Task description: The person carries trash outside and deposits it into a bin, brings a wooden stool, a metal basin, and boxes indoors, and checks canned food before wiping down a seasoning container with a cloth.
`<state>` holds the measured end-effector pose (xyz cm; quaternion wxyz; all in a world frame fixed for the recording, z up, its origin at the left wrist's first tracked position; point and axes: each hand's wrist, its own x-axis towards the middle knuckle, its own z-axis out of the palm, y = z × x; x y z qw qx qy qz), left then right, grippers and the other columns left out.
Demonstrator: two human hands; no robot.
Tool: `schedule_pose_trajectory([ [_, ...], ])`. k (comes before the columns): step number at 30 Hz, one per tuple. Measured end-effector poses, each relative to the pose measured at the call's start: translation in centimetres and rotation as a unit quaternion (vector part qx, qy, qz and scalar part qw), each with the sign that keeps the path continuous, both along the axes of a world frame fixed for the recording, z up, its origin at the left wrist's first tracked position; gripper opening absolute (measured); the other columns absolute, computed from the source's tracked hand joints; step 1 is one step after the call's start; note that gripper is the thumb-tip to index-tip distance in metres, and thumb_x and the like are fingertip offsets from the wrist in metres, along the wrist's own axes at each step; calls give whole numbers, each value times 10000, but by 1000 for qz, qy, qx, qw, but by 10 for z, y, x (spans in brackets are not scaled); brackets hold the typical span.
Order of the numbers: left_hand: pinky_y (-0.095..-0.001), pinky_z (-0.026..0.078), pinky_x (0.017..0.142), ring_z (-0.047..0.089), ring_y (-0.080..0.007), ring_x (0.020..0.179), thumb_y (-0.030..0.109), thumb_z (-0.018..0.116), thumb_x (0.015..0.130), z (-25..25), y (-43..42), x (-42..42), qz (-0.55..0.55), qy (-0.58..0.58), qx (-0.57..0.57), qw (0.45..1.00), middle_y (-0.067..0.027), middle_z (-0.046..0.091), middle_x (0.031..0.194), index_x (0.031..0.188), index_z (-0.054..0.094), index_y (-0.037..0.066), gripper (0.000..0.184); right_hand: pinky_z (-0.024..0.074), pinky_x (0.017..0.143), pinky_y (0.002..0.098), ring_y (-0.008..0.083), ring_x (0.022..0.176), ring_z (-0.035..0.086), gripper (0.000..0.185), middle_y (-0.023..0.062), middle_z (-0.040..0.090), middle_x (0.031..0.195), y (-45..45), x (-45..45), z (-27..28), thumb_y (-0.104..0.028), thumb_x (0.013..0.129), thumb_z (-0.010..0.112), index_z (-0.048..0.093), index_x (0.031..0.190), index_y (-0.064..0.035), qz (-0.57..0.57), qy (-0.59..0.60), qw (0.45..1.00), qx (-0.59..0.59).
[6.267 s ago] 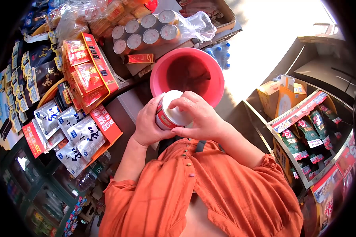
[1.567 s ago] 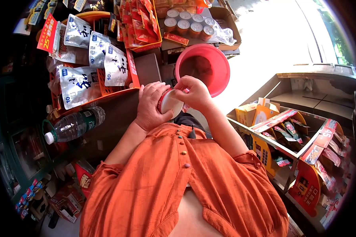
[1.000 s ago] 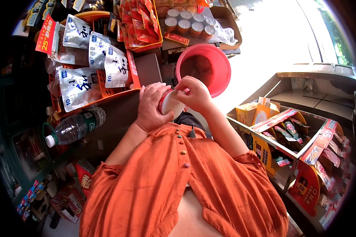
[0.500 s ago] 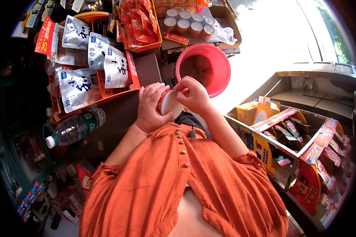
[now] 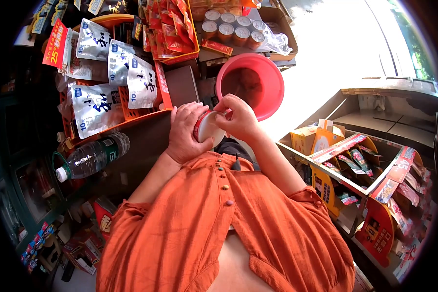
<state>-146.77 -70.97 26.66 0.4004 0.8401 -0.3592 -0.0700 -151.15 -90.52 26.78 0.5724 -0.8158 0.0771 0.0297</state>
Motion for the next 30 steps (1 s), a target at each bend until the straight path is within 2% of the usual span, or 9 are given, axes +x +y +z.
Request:
schedule_pose_trajectory([
  [11,-503,252,1087,467,-318,1226,330,751,568,1,-1,-2,-3,-9,2,1000,-123,545,1247,1240,558,109,733,504,730,377,288,804,605,247,117,581,830,5,-3,1,-214,690,686,608,827,-24,-18,-20,996,-83],
  [14,-510,249,1088,466,-318,1230,323,752,565,2,-3,-1,5,2,-2,1000,-123,545,1250,1236,559,109,730,501,734,383,300,806,603,273,121,585,830,4,-1,-3,-247,690,689,607,820,-21,-48,1,999,-17],
  [17,-519,244,1090,466,-318,1233,311,754,560,0,-3,-1,4,-4,-2,1000,-123,546,1251,1233,559,111,729,506,718,376,296,805,608,228,120,590,833,5,-2,9,-211,703,676,613,821,-27,-11,-18,995,-93],
  [19,-525,243,1091,467,-319,1234,305,756,558,0,-4,-2,-3,-14,-1,1000,-123,546,1251,1233,559,112,729,508,699,368,293,800,609,155,118,592,814,2,0,4,-146,716,653,626,812,-27,-14,-20,996,-89],
  [21,-464,308,1073,479,-341,1224,244,744,575,4,-4,0,7,-3,2,1000,-137,555,1251,1254,538,66,731,520,667,310,183,766,604,113,76,590,817,-4,3,-11,-66,782,598,636,873,-11,-7,-38,999,-30],
  [22,-464,308,1073,479,-341,1224,244,744,575,4,-4,1,5,-4,3,1000,-137,555,1251,1254,538,66,731,530,669,293,138,789,623,110,69,631,865,-11,4,-4,-70,826,577,642,891,-12,-28,111,990,78],
  [25,-423,343,1062,479,-317,1227,202,741,589,-5,1,4,26,29,-10,999,-139,531,1268,1276,513,46,741,547,708,269,121,847,644,124,49,647,926,-23,-2,-28,-90,893,578,618,989,-22,-149,157,902,373],
  [28,-377,360,1059,460,-264,1237,154,722,654,-16,8,1,58,121,-93,987,-154,464,1319,1307,474,4,714,552,724,293,131,829,635,193,33,637,950,-21,-20,-34,-123,886,608,621,1053,-27,-95,201,879,423],
  [30,-380,358,1063,456,-270,1241,153,722,656,-16,8,-1,56,112,-91,988,-153,463,1321,1309,472,4,715,546,713,279,124,817,631,180,27,626,934,-10,-25,-34,-131,871,634,615,1023,-37,-96,210,871,434],
])
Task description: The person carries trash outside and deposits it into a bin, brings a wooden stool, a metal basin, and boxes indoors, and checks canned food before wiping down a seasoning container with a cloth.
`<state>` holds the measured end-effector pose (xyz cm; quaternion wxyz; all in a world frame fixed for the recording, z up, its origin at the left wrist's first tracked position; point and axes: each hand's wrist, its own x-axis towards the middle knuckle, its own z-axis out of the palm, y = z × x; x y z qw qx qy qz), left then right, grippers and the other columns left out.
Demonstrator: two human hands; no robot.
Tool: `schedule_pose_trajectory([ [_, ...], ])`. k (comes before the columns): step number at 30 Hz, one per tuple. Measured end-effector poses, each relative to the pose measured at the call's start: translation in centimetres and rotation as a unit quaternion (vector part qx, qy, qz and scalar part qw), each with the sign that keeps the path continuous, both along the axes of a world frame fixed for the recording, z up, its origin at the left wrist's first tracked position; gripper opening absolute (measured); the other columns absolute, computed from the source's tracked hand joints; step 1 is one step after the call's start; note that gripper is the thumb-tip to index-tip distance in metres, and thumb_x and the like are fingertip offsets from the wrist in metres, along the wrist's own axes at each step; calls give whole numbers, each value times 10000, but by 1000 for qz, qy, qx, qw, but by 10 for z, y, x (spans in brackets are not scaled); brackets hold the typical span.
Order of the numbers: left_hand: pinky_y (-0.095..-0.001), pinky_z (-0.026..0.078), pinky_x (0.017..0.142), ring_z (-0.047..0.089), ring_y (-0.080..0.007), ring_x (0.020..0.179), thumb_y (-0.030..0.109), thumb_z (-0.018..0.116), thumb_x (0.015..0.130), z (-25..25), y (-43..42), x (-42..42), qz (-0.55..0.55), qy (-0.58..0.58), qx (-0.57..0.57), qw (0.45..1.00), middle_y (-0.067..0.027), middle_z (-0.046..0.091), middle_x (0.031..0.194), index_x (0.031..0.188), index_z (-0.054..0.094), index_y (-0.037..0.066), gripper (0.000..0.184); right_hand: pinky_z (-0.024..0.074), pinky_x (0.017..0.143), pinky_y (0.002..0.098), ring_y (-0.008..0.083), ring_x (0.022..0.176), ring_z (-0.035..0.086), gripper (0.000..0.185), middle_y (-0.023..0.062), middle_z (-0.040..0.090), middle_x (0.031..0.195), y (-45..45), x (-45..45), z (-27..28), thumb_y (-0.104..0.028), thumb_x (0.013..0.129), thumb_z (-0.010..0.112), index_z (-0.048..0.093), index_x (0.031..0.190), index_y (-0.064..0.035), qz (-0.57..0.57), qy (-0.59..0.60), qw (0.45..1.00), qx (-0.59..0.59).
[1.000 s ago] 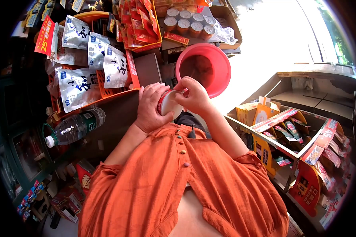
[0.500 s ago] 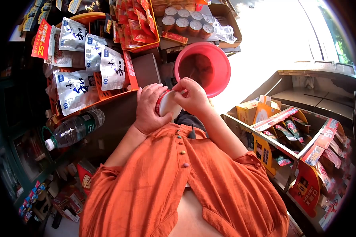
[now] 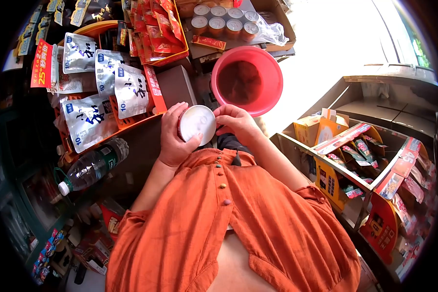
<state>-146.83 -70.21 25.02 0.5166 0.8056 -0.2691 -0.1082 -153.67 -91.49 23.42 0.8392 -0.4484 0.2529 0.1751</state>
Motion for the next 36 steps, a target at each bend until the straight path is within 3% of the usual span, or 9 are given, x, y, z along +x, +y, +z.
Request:
schedule_pose_trajectory([
  [5,-389,355,1068,450,-286,1247,155,726,655,1,-2,-2,11,-6,-4,1000,-155,463,1321,1309,477,11,714,531,643,268,116,733,616,134,14,618,842,12,8,-6,-135,831,653,605,922,-49,-37,12,999,10],
  [10,-421,352,1070,458,-327,1227,139,727,616,12,-10,-8,3,-67,50,996,-157,494,1297,1290,500,40,717,492,563,269,112,620,564,89,3,577,720,12,18,-7,-125,799,640,574,796,-65,-51,15,997,-64],
  [22,-438,349,1055,467,-338,1206,165,731,609,20,-17,-5,2,-90,74,993,-157,518,1280,1265,522,46,699,453,558,245,106,637,540,66,-4,560,732,9,13,-19,-50,780,604,548,782,-85,-94,12,994,56],
  [29,-445,331,1062,465,-335,1218,177,730,603,15,-16,-7,27,-67,53,996,-152,527,1279,1263,522,47,704,396,530,232,73,625,499,68,-25,548,714,7,15,-14,-81,792,612,549,783,-104,-63,2,995,72],
  [36,-454,310,1073,469,-331,1237,174,726,587,17,-17,-7,22,-85,91,992,-133,532,1288,1264,523,54,717,374,605,208,53,663,470,43,-50,537,730,0,30,-11,-73,790,610,572,808,-86,-25,-54,998,17],
])
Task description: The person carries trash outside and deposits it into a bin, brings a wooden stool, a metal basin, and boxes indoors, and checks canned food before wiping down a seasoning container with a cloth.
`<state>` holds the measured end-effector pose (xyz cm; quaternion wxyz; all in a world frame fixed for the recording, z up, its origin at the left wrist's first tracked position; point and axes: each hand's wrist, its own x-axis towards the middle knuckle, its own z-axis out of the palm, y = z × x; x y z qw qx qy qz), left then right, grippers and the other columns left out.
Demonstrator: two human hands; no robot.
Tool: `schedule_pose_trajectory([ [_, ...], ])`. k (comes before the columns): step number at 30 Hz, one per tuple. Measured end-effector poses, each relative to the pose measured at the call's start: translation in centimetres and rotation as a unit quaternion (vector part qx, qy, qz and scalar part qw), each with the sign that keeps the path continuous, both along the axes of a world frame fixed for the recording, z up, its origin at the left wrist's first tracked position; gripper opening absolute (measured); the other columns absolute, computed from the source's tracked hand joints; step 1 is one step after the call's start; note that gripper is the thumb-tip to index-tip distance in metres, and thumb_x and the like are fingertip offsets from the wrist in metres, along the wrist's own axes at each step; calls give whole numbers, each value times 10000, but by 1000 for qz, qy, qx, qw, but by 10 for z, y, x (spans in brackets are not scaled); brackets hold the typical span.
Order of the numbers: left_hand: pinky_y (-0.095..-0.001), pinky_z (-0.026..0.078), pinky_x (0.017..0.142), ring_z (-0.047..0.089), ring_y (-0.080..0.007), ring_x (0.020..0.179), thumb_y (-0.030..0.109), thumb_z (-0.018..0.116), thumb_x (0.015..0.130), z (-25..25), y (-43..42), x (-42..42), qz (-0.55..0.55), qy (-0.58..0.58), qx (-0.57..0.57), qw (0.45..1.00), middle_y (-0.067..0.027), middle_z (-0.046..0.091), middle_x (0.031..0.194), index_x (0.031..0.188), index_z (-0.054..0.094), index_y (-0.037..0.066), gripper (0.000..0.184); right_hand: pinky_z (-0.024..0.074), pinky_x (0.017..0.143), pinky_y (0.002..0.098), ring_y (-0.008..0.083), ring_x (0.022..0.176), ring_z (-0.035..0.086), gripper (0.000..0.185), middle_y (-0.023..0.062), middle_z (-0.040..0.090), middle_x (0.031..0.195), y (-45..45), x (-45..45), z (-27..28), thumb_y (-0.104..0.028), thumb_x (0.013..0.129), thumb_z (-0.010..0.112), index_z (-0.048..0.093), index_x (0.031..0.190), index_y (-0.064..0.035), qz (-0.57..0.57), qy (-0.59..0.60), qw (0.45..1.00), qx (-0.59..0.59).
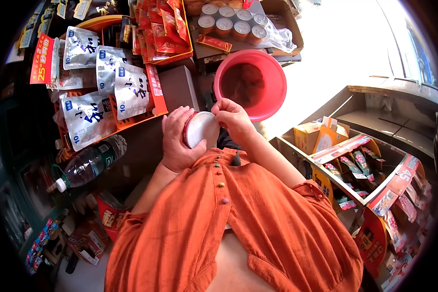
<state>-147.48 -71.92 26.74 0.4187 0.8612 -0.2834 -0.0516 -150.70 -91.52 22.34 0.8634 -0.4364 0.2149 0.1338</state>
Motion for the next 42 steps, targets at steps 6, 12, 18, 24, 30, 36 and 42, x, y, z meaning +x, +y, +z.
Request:
schedule_pose_trajectory([
  [6,-475,293,1077,479,-326,1238,182,725,578,2,-2,0,4,-1,9,1000,-128,535,1288,1252,531,58,712,402,636,216,66,694,494,37,-42,539,750,-6,4,7,-69,784,605,576,806,-67,37,35,999,-19],
  [12,-482,289,1078,483,-325,1240,183,724,570,4,-3,1,-3,-5,20,1000,-129,534,1288,1248,533,62,715,400,634,215,66,692,488,49,-43,530,749,-10,5,8,-86,788,617,572,800,-69,64,9,997,-36],
  [18,-491,282,1081,481,-323,1246,182,725,564,2,-3,-1,5,-6,29,1000,-121,535,1288,1254,527,66,727,405,635,215,66,690,498,41,-35,542,754,-10,7,7,-55,782,609,577,807,-50,59,36,997,-32],
  [24,-495,275,1087,474,-325,1255,194,738,571,3,-2,0,1,0,33,999,-123,524,1306,1280,507,69,756,433,649,229,72,700,515,53,-20,554,754,-12,9,10,-28,763,580,583,816,-36,88,19,992,-88],
  [30,-510,252,1113,417,-361,1307,405,863,540,19,12,17,-93,39,56,993,-144,452,1392,1387,420,75,1012,473,669,238,92,711,568,68,-2,589,792,-24,12,3,-55,795,601,604,855,-22,128,4,990,-62],
  [36,-521,278,1106,438,-365,1281,498,874,509,15,4,21,-116,22,73,990,-160,481,1357,1331,452,73,1017,539,805,361,241,901,679,243,109,685,1013,-106,40,-108,-166,845,598,639,1046,-35,273,81,859,-425],
  [42,-529,300,1082,469,-364,1250,541,859,512,15,-18,29,-91,32,116,988,-163,503,1334,1302,464,64,1005,476,941,429,311,1098,606,402,185,642,1132,-165,57,-262,-193,823,566,596,1212,-101,29,294,695,-655],
])
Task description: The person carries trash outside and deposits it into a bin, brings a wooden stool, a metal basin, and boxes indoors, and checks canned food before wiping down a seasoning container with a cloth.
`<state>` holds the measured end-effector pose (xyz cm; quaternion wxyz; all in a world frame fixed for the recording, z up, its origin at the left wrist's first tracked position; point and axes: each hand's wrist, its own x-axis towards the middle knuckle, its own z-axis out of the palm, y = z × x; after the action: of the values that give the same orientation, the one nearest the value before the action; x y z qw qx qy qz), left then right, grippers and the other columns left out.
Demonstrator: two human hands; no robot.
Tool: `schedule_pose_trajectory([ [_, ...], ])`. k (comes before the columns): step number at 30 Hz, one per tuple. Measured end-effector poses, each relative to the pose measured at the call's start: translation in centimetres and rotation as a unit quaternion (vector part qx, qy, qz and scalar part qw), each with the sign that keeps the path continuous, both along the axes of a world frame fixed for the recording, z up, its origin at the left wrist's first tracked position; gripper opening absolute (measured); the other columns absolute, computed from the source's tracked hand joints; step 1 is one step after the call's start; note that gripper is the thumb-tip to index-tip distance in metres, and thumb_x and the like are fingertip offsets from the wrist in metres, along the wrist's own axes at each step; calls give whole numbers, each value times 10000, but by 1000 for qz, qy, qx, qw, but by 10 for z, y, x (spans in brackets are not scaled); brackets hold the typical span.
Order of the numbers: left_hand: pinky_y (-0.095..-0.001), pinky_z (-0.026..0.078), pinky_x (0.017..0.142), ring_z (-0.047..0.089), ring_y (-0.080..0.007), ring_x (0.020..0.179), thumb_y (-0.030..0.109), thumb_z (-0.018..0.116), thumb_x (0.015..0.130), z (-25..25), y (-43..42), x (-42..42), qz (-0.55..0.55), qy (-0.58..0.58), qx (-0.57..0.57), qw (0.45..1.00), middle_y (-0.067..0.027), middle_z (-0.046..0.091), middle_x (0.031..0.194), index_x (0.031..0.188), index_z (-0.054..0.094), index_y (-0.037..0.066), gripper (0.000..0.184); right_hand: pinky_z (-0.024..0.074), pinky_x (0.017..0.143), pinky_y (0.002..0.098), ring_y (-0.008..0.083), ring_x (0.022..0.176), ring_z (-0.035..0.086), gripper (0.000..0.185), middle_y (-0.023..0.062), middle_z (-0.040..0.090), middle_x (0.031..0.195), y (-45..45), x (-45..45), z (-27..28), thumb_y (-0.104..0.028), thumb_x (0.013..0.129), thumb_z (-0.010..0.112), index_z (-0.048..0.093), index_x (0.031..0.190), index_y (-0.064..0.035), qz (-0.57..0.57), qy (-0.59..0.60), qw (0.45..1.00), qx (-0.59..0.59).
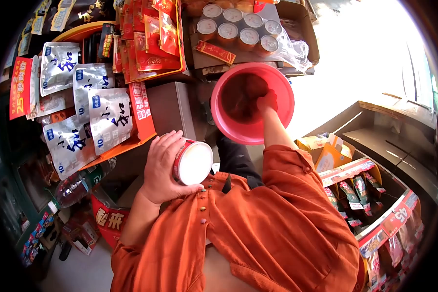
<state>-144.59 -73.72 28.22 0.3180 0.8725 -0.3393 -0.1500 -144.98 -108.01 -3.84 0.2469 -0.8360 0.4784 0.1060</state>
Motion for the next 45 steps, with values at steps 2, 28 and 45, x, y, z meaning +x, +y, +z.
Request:
schedule_pose_trajectory([
  [2,-523,321,1065,491,-357,1225,557,853,502,2,-8,3,12,3,22,1000,-160,516,1316,1265,487,55,983,468,954,419,296,1127,590,391,182,619,1173,16,-1,-16,-204,848,553,590,1221,-91,148,40,987,-39],
  [28,-327,485,859,641,-217,939,505,761,640,-62,-152,66,26,364,31,931,-111,669,1012,1150,617,49,699,451,869,356,272,951,564,246,116,580,994,-29,-66,238,-66,899,574,584,1141,-30,258,-333,726,543],
  [45,-330,478,881,628,-195,956,466,771,644,-90,-165,28,11,399,50,916,-109,667,1023,1153,605,12,702,494,896,429,346,1027,628,319,172,663,1102,-41,6,72,-178,877,507,634,1158,-94,119,-20,957,262],
])
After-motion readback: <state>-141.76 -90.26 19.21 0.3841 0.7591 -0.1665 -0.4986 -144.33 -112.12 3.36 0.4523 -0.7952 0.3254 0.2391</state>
